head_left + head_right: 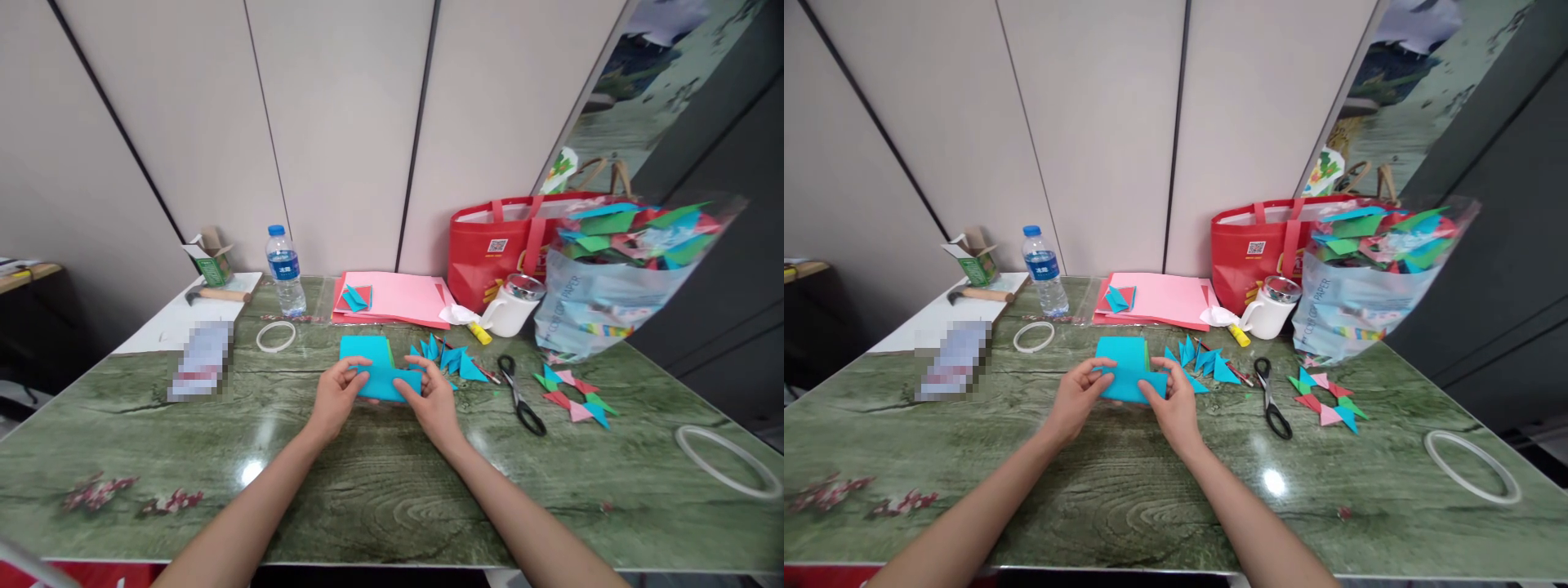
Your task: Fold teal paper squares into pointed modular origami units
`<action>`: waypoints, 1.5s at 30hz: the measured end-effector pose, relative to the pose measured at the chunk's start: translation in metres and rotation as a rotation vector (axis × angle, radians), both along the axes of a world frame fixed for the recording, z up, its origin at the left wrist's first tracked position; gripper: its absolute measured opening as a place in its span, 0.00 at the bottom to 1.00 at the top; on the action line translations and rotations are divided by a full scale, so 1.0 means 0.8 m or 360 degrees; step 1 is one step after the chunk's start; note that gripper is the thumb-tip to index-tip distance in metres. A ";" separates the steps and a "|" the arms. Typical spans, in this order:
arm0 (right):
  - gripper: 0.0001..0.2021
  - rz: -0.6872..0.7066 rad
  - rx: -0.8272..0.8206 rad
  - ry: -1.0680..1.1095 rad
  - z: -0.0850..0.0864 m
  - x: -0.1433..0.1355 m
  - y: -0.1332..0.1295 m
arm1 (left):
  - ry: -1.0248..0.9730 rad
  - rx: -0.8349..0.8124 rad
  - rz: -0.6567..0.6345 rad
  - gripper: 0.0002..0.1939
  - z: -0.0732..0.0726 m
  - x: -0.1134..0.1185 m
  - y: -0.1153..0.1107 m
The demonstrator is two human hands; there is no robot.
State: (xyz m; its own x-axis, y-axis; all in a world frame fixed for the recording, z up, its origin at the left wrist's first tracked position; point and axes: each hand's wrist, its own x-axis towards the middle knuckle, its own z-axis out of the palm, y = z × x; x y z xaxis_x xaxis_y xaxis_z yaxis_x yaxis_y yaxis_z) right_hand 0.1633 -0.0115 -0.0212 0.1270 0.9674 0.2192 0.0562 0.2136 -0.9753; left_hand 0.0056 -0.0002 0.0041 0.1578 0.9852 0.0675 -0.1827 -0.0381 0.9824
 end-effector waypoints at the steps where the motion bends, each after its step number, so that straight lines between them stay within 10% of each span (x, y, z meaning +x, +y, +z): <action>1: 0.20 0.0002 -0.0004 0.0007 0.000 0.000 0.000 | 0.0001 0.0002 0.0003 0.14 0.000 0.000 0.000; 45: 0.12 0.0152 -0.0085 -0.0115 -0.002 0.012 0.012 | 0.0196 0.0007 -0.0087 0.12 -0.002 0.000 -0.002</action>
State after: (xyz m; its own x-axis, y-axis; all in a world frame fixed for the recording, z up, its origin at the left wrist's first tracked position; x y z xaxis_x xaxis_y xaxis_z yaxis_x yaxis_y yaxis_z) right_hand 0.1729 -0.0021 -0.0228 0.0194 0.9848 0.1724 0.1088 0.1693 -0.9795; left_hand 0.0059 -0.0021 0.0026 0.2183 0.9747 0.0486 -0.0623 -0.0357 0.9974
